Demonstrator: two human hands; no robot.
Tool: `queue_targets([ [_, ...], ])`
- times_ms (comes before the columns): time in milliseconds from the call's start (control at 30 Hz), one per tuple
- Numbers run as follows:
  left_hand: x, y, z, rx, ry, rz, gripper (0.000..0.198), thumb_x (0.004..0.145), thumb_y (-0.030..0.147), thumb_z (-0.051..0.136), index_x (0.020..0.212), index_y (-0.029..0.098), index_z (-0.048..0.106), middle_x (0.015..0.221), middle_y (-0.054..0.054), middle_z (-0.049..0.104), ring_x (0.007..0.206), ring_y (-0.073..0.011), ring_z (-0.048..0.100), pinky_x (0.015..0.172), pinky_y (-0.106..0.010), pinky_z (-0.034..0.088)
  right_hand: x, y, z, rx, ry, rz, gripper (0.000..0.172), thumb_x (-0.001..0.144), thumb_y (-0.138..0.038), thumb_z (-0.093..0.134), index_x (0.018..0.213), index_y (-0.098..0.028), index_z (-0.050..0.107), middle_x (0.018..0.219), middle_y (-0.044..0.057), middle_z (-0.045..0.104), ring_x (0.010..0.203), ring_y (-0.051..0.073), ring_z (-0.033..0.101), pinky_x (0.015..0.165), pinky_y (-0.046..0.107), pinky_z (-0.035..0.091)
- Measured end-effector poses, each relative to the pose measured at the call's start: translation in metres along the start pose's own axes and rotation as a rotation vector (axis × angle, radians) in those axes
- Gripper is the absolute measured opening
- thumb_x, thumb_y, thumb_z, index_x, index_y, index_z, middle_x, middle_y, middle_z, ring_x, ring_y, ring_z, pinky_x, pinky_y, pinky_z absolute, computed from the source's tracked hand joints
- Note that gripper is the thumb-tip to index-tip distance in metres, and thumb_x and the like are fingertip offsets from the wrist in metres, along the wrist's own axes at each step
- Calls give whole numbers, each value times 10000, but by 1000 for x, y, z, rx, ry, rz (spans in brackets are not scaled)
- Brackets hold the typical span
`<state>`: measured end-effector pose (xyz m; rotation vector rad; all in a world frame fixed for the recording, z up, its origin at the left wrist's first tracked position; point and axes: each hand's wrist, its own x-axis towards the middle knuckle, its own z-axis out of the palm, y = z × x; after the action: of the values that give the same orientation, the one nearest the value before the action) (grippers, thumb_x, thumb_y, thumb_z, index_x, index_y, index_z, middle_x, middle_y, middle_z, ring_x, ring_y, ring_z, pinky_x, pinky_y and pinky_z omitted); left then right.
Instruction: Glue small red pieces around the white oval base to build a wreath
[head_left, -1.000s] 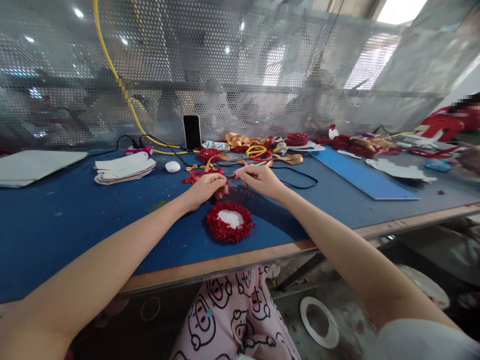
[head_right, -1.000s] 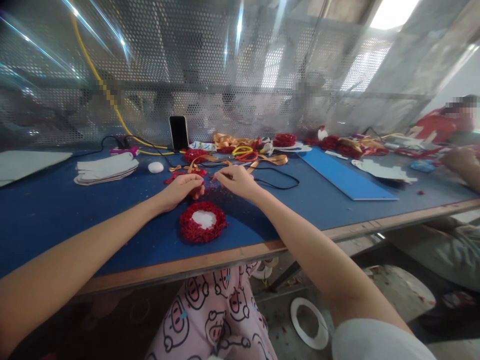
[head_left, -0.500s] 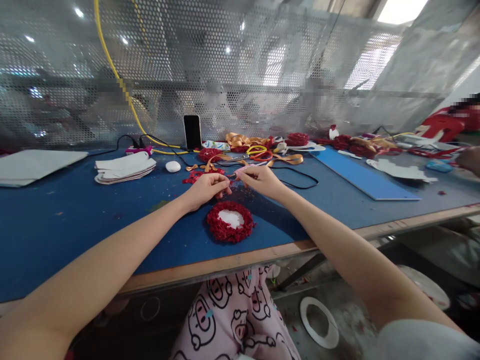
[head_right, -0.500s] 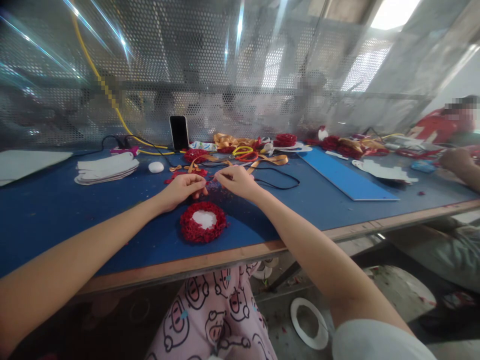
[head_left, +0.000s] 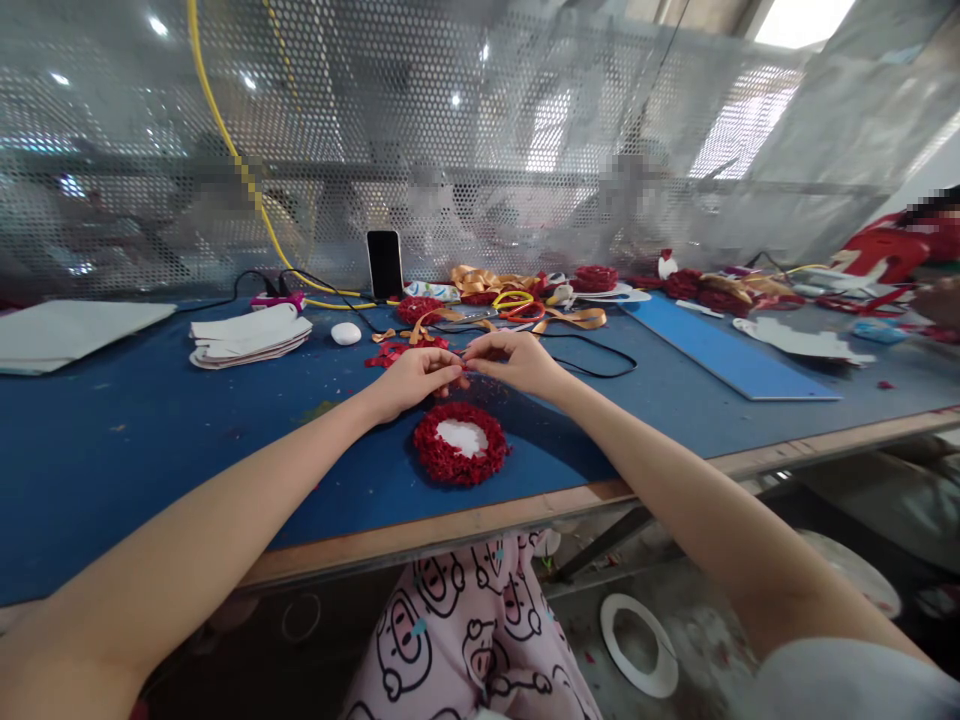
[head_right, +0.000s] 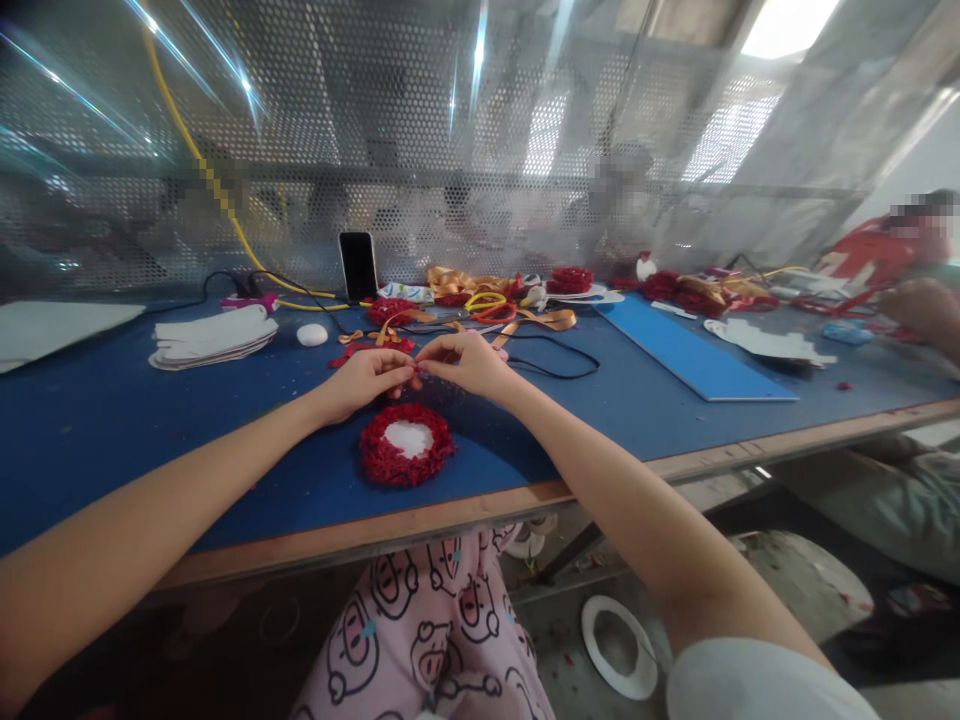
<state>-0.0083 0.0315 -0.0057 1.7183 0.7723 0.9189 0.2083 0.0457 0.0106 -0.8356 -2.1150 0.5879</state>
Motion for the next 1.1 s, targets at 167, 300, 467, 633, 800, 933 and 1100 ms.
queue_targets([
  [167,0,1,0,7,3,-4,312,828,409,706,954,127,665,848,-54,734,588,-79,532,601,-238,428,0,-3,-1,1,0,-14,203,789,-365,716,879,-192,773,856,53,755,848,198,684,798,355,551],
  [300,0,1,0,19,25,-7,344,811,433,724,951,126,659,839,-51,724,588,-82,531,595,-240,424,-1,-5,-1,-1,-8,-35,218,798,-362,700,905,-190,782,867,56,763,839,199,687,783,349,555],
  [467,0,1,0,39,40,-25,389,802,479,727,953,128,653,831,-53,718,587,-90,531,585,-244,422,-1,-8,-2,-19,-46,-33,242,813,-375,681,912,-179,782,827,50,763,765,180,679,717,311,545],
  [633,-1,4,1,80,37,-26,386,810,502,710,908,131,661,823,-53,714,580,-89,526,578,-240,420,-2,-11,-2,-40,-55,-52,232,819,-356,653,881,-155,753,796,52,737,740,164,644,695,292,518],
  [800,0,2,1,39,83,-18,397,828,532,662,890,139,660,763,-37,694,567,-95,539,578,-242,442,-3,-12,-1,-80,-79,-55,206,825,-317,611,828,-140,717,755,47,706,702,144,607,661,270,483],
  [933,0,1,2,34,118,-12,405,818,534,668,925,144,679,646,1,630,551,-112,551,568,-252,452,-2,-8,0,-112,-87,-35,175,796,-272,599,819,-135,706,727,38,695,664,137,595,623,258,456],
  [1100,-2,3,3,184,127,33,331,769,429,750,929,142,713,763,-31,689,588,-107,551,586,-252,446,-1,-5,1,-117,-74,4,186,787,-302,619,814,-148,720,727,35,705,666,139,604,618,257,455],
])
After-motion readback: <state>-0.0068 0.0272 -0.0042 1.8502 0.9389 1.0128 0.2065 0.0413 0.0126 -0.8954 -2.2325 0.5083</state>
